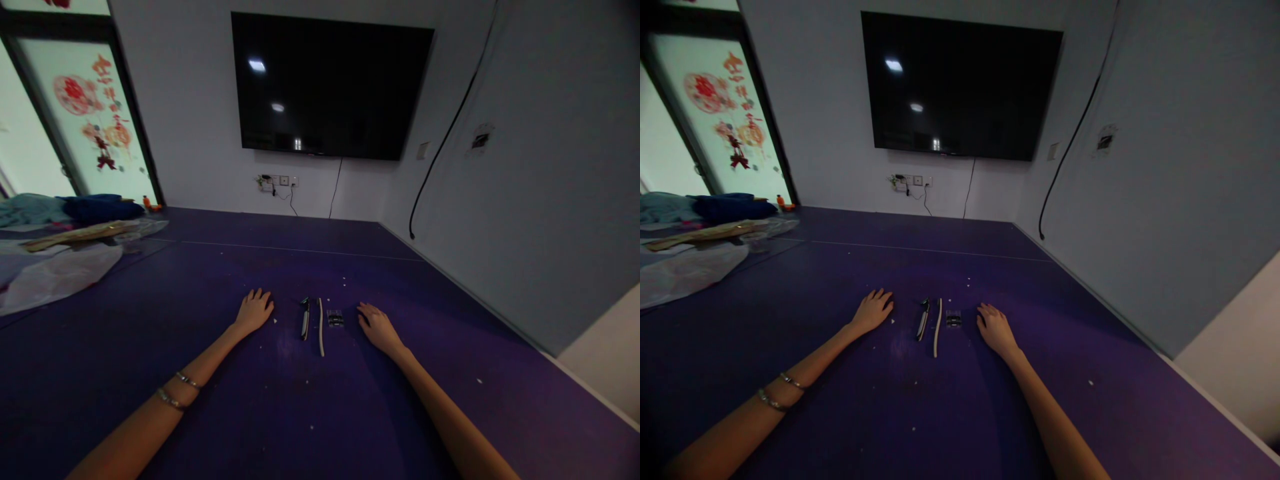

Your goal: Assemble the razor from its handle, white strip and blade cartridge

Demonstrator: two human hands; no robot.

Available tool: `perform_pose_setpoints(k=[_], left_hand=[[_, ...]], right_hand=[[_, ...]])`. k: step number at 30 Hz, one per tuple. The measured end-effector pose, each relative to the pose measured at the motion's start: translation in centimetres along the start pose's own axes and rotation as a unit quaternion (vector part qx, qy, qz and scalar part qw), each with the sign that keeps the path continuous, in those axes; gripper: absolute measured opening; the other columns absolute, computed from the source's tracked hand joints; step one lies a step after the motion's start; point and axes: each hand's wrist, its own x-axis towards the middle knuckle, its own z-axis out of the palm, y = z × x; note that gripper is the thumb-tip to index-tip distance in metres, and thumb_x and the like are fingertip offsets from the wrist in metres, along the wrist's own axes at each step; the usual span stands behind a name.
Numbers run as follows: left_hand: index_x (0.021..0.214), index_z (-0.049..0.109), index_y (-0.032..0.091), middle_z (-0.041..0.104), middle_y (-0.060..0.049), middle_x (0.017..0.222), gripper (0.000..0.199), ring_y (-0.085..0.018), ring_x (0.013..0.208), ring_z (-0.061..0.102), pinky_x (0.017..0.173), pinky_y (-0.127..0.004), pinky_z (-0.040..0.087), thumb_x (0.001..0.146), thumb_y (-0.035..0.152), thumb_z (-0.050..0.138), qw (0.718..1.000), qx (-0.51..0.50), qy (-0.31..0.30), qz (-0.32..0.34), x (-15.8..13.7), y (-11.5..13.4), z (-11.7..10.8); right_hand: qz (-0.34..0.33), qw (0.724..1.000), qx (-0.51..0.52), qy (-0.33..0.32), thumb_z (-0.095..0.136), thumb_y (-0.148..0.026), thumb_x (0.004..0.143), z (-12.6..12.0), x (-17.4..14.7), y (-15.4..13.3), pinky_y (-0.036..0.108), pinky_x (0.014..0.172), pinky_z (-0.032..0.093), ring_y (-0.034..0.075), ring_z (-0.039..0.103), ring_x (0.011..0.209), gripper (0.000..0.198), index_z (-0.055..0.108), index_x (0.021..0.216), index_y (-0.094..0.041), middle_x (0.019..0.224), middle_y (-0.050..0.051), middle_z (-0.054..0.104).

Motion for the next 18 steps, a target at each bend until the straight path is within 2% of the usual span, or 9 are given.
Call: perform_pose_setpoints(k=[10, 13, 16, 18], left_hand=[[0.124, 0.05, 0.014, 0.045, -0.016, 0.131, 0.047, -0.034, 0.125, 0.034, 0.097, -0.046, 0.029, 0.085, 0.037, 0.036, 0.999, -0.031, 0.012, -0.002, 0.0, 0.0, 0.3], [0.12, 0.052, 0.015, 0.051, -0.014, 0.126, 0.042, -0.029, 0.119, 0.042, 0.096, -0.042, 0.033, 0.083, 0.032, 0.042, 0.996, -0.083, 0.036, -0.014, 0.3, -0.3, 0.0], [0.109, 0.058, 0.015, 0.06, -0.011, 0.112, 0.033, -0.023, 0.105, 0.053, 0.091, -0.036, 0.038, 0.08, 0.024, 0.045, 0.984, -0.141, 0.093, -0.056, 0.6, -0.5, -1.0], [0.094, 0.063, 0.015, 0.063, -0.009, 0.1, 0.024, -0.021, 0.096, 0.056, 0.087, -0.033, 0.04, 0.077, 0.021, 0.047, 0.979, -0.16, 0.11, -0.053, 0.6, 0.0, -1.8]], right_hand=[[-0.004, 1.0, 0.0, 0.007, 0.036, -0.027, 0.086, -0.2, -0.1, -0.3, 0.037, 0.099, 0.035, 0.022, 0.045, 0.119, 0.039, 0.057, 0.116, -0.013, 0.125, 0.012, 0.054], [-0.007, 1.0, -0.003, 0.007, 0.035, -0.026, 0.086, -0.2, 0.0, -0.2, 0.038, 0.099, 0.035, 0.022, 0.045, 0.119, 0.039, 0.057, 0.116, -0.013, 0.125, 0.012, 0.054], [-0.008, 1.0, -0.007, 0.006, 0.035, -0.026, 0.086, 0.0, 0.0, -0.1, 0.038, 0.099, 0.035, 0.022, 0.046, 0.119, 0.039, 0.057, 0.116, -0.013, 0.125, 0.013, 0.054], [-0.006, 1.0, -0.009, 0.004, 0.036, -0.026, 0.086, 0.1, 0.0, -0.1, 0.038, 0.099, 0.035, 0.022, 0.046, 0.119, 0.039, 0.057, 0.116, -0.013, 0.125, 0.012, 0.053]])
